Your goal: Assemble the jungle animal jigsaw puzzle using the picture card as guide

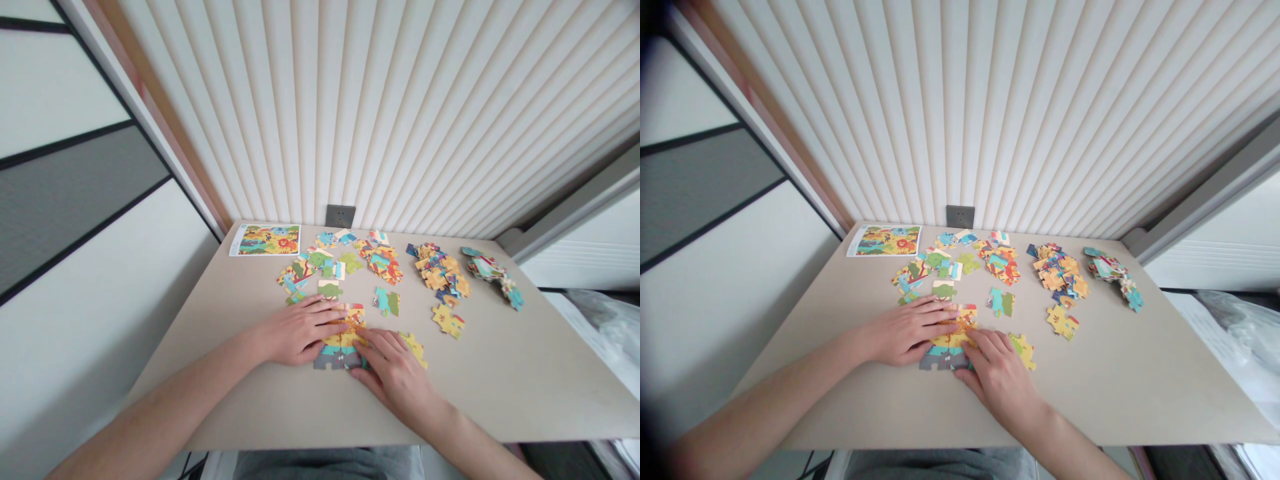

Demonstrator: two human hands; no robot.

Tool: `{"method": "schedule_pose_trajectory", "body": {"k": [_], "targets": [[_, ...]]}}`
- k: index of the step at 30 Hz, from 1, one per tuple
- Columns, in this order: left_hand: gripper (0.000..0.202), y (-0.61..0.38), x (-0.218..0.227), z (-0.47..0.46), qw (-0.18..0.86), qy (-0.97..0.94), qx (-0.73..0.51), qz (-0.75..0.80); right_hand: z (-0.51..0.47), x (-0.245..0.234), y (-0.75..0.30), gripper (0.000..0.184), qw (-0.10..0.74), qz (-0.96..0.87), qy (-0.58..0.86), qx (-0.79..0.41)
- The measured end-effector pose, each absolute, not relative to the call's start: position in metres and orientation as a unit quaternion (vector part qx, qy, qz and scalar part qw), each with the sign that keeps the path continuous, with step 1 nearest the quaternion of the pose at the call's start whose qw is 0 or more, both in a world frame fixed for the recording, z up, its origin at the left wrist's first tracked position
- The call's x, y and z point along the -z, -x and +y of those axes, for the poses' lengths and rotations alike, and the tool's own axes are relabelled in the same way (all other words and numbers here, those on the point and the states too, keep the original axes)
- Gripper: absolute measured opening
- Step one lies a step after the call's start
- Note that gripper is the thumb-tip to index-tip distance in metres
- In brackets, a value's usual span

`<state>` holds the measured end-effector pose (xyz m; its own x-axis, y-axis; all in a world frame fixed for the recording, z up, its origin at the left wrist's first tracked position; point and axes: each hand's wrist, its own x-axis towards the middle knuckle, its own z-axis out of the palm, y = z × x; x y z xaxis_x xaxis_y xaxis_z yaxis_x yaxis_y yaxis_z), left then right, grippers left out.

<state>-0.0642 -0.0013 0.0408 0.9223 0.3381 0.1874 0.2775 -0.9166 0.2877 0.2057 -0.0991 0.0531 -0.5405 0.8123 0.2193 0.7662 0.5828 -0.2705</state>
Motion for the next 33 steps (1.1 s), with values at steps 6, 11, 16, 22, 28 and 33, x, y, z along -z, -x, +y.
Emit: {"method": "schedule_pose_trajectory", "body": {"k": [6, 11, 16, 22, 28, 33], "targets": [[0.059, 0.064, -0.041, -0.002, 0.127, -0.972, -0.124, 0.155, -0.105, -0.049, -0.202, 0.034, 0.167, -0.874, 0.455, -0.038], [0.059, 0.064, -0.042, -0.002, 0.122, -0.971, -0.132, 0.157, -0.110, -0.044, -0.194, 0.032, 0.161, -0.872, 0.462, 0.009], [0.054, 0.064, -0.042, -0.003, 0.105, -0.975, -0.123, 0.150, -0.115, -0.039, -0.187, 0.043, 0.144, -0.866, 0.478, 0.024], [0.048, 0.065, -0.039, -0.003, 0.098, -0.978, -0.115, 0.141, -0.128, -0.038, -0.192, 0.034, 0.181, -0.862, 0.474, 0.014], [0.051, 0.064, -0.038, -0.003, 0.099, -0.978, -0.117, 0.142, -0.136, -0.037, -0.194, 0.032, 0.186, -0.862, 0.472, -0.007], [0.052, 0.065, -0.037, -0.003, 0.095, -0.978, -0.116, 0.147, -0.139, -0.040, -0.198, 0.039, 0.195, -0.860, 0.471, -0.024]]}}
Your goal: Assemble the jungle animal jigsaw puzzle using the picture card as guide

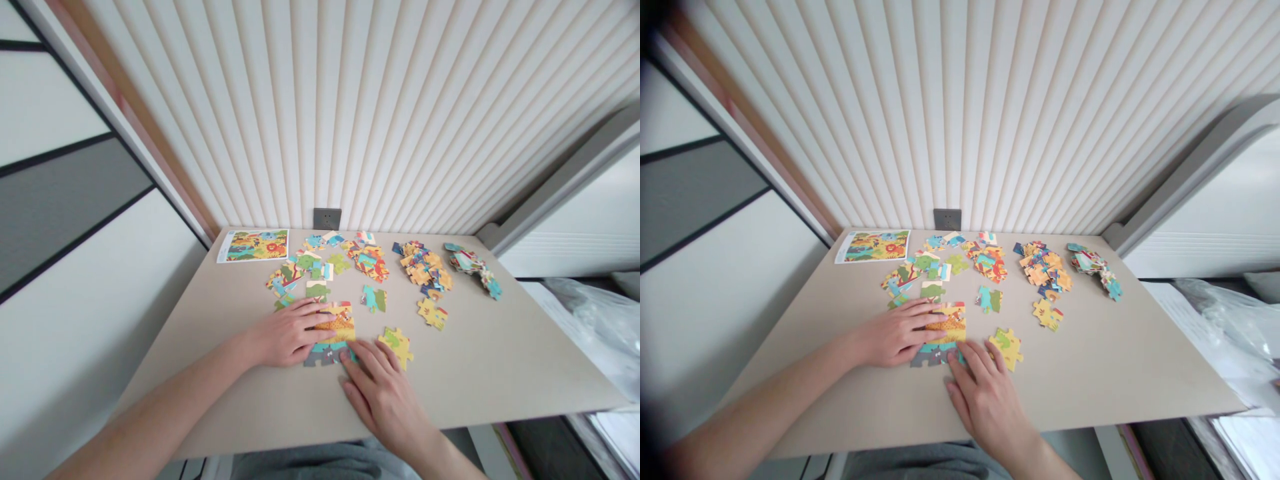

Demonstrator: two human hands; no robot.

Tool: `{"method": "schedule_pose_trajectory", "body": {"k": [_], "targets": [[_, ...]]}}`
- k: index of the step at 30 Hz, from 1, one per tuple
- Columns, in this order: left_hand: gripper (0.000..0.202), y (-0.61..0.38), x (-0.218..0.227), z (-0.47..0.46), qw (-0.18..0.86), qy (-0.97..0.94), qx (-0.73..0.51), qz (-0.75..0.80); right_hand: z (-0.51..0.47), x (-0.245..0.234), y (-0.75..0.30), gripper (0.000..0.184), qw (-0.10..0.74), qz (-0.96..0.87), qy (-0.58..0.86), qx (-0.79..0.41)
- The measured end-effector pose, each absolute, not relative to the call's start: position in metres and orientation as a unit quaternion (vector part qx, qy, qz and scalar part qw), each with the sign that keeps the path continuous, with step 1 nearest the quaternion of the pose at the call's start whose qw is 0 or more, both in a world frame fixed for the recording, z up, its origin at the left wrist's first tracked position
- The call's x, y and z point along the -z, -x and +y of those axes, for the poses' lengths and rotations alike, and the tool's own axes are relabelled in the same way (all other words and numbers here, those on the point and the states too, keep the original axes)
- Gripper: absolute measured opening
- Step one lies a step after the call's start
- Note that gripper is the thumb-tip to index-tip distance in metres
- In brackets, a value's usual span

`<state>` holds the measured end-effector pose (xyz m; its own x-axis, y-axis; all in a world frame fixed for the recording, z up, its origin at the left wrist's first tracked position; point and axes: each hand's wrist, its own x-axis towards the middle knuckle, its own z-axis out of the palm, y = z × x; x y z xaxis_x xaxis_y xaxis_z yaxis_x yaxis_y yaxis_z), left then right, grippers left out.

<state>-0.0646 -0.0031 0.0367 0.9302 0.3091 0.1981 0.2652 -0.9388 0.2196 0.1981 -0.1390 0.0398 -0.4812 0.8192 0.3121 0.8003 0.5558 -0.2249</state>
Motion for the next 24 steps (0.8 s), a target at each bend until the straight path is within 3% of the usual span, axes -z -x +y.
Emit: {"method": "schedule_pose_trajectory", "body": {"k": [8, 16, 21, 24], "targets": [[0.060, 0.068, -0.036, -0.004, 0.064, -0.983, -0.107, 0.131, -0.171, -0.043, -0.221, 0.041, 0.267, -0.842, 0.466, -0.056], [0.059, 0.067, -0.034, -0.003, 0.068, -0.983, -0.110, 0.129, -0.170, -0.026, -0.268, 0.037, 0.248, -0.771, 0.586, -0.018], [0.064, 0.067, -0.036, -0.002, 0.069, -0.983, -0.106, 0.131, -0.146, -0.024, -0.292, 0.063, 0.203, -0.755, 0.623, -0.002], [0.068, 0.067, -0.037, -0.002, 0.067, -0.985, -0.094, 0.130, -0.138, -0.022, -0.291, 0.064, 0.200, -0.763, 0.615, -0.018]]}}
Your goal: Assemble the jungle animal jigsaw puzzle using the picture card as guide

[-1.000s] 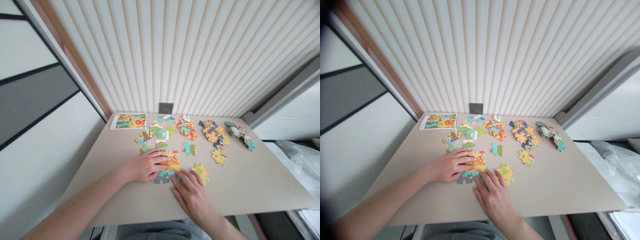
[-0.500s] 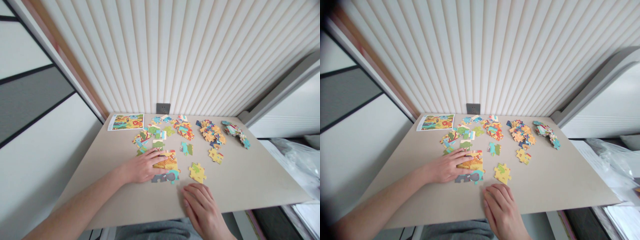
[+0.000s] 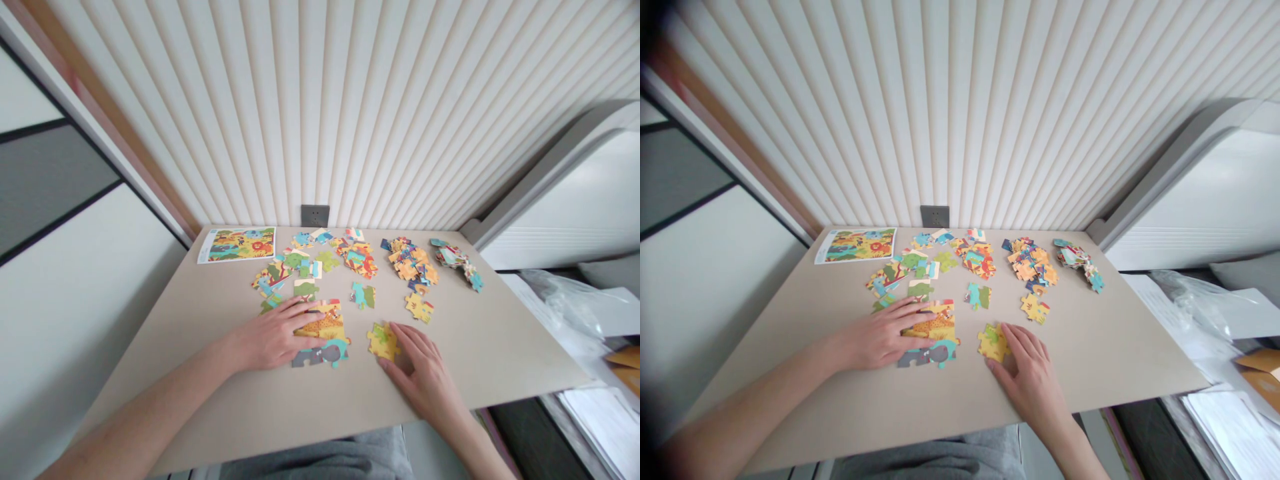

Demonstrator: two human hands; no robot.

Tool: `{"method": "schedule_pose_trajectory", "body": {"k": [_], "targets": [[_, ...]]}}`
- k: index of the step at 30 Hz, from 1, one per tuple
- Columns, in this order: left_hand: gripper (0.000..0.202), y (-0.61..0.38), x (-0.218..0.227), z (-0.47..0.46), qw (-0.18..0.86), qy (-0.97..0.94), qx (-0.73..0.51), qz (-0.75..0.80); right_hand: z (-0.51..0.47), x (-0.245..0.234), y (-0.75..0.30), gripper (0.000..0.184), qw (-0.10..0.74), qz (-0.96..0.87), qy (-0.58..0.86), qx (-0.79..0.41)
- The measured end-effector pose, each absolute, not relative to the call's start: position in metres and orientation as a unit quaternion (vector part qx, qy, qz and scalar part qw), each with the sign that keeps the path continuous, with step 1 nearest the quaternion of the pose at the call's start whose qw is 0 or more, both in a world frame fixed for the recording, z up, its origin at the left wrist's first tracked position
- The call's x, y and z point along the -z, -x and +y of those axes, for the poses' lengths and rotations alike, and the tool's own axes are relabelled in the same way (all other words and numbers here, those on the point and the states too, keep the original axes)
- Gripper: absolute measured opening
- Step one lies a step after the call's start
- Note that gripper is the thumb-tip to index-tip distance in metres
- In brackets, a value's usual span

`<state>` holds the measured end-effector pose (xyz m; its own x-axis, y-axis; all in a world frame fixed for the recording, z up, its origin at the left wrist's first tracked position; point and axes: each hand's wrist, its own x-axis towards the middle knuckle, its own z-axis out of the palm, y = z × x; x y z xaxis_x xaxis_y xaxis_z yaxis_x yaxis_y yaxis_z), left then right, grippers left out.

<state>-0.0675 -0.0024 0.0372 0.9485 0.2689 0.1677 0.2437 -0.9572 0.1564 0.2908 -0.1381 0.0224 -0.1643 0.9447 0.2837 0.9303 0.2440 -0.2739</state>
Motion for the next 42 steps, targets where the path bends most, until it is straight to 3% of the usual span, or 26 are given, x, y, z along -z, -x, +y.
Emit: {"method": "schedule_pose_trajectory", "body": {"k": [19, 28, 42], "targets": [[0.060, 0.067, -0.038, -0.002, 0.083, -0.983, -0.097, 0.129, -0.126, -0.024, -0.290, 0.057, 0.196, -0.761, 0.609, -0.108], [0.045, 0.065, -0.043, -0.005, 0.072, -0.984, -0.085, 0.141, -0.105, -0.028, -0.295, 0.057, 0.208, -0.777, 0.588, -0.082], [0.046, 0.066, -0.040, -0.004, 0.083, -0.982, -0.090, 0.145, -0.095, -0.015, -0.316, 0.061, 0.204, -0.804, 0.557, -0.042]]}}
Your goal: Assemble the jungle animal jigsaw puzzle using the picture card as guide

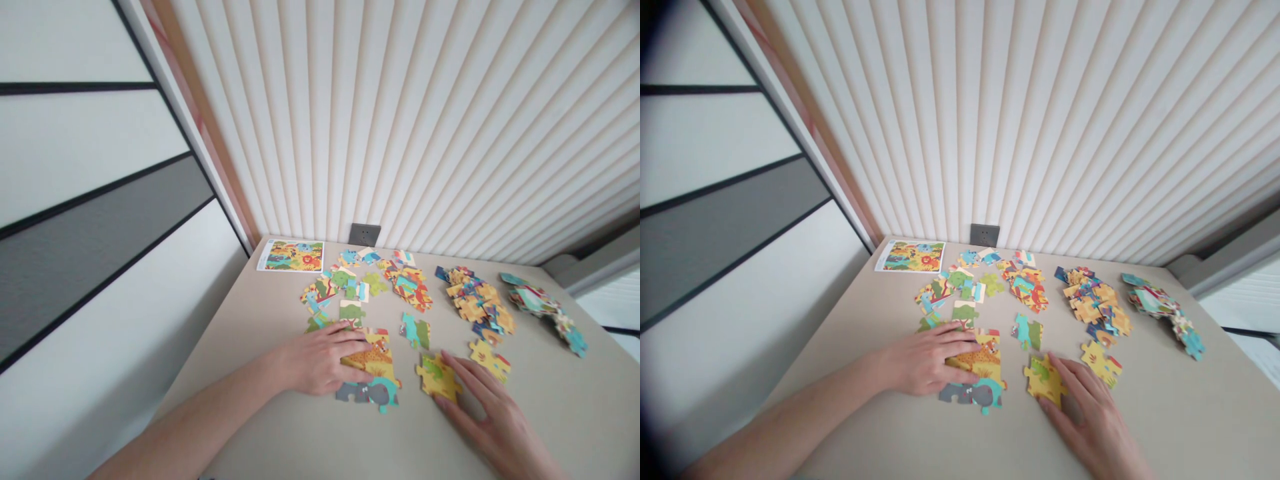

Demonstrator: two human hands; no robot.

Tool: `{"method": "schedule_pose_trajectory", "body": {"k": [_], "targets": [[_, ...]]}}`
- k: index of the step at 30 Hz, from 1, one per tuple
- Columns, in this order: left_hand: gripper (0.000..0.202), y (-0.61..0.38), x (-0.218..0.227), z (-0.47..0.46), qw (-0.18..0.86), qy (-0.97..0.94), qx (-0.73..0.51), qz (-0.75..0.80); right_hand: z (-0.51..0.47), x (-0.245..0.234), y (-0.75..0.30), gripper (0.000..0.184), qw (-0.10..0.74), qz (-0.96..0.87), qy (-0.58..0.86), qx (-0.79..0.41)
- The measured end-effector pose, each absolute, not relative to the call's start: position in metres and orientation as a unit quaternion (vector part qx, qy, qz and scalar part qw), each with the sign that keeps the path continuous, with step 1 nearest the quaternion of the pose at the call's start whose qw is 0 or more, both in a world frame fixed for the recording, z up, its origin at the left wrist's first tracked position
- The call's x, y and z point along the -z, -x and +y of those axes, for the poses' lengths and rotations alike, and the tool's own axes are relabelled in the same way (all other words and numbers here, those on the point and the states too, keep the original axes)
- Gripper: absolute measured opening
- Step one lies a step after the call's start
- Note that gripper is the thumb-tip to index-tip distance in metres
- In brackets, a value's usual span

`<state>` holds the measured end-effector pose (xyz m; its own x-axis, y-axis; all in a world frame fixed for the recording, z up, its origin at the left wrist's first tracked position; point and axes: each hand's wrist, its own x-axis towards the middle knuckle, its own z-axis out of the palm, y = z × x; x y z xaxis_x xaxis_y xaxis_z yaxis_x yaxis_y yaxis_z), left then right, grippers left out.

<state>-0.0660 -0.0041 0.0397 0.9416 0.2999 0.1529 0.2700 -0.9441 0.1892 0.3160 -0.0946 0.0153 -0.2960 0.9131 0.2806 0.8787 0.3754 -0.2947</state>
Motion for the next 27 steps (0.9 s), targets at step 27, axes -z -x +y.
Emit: {"method": "schedule_pose_trajectory", "body": {"k": [27], "targets": [[0.027, 0.168, -0.049, 0.062, -0.054, -0.890, -0.195, 0.408, -0.121, -0.026, -0.306, 0.023, 0.292, -0.761, 0.568, -0.114]]}}
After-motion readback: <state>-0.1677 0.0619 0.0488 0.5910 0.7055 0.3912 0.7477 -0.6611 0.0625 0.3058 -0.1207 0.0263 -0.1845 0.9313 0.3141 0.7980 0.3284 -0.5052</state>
